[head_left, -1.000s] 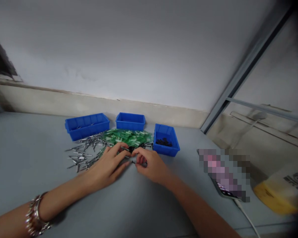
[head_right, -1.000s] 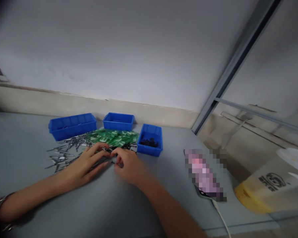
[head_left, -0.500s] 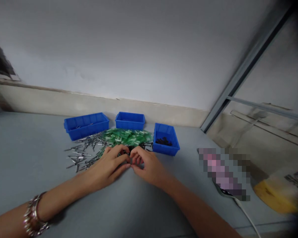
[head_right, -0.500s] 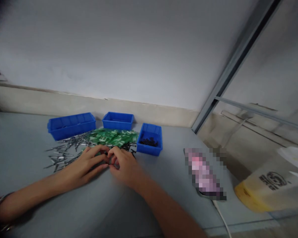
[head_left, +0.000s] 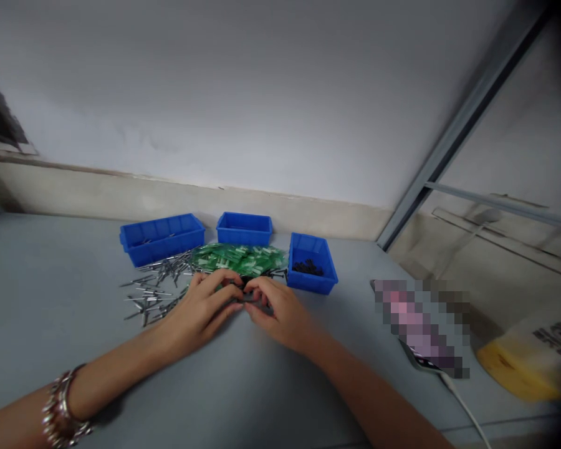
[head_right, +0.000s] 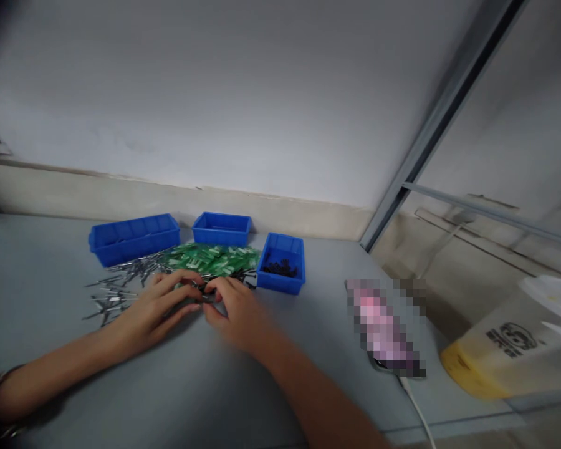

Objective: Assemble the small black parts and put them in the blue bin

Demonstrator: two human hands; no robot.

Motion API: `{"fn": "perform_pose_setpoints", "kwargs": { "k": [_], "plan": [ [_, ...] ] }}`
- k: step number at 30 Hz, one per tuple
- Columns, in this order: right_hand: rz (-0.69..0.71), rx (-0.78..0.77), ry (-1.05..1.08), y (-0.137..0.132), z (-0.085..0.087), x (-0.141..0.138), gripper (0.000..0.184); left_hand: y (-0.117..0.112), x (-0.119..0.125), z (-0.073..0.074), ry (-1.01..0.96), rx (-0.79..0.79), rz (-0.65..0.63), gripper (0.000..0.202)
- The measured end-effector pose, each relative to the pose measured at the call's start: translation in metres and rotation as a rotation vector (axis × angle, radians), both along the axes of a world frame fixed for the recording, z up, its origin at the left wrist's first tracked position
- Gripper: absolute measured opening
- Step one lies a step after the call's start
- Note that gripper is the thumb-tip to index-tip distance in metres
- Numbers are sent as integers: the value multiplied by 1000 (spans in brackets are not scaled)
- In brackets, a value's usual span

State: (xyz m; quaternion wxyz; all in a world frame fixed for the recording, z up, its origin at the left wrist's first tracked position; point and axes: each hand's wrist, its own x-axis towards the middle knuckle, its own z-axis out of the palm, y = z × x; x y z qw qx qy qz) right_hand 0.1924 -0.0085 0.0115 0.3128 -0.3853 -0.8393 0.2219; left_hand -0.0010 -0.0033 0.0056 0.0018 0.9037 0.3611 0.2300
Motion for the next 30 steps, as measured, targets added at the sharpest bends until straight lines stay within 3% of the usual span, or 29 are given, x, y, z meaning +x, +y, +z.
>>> {"fn": "perform_pose_setpoints", "kwargs": {
  "k": [5, 14, 30],
  "plan": [
    [24, -20, 6, 0, 2, 1, 12, -1, 0, 0, -32, 34, 10, 13],
    [66, 83, 13, 4, -2, 0, 28, 0, 1, -1, -43, 72, -24, 11],
    [54, 115, 114, 2, -1, -2, 8, -3, 0, 5, 24, -42, 27, 19]
  ]
}}
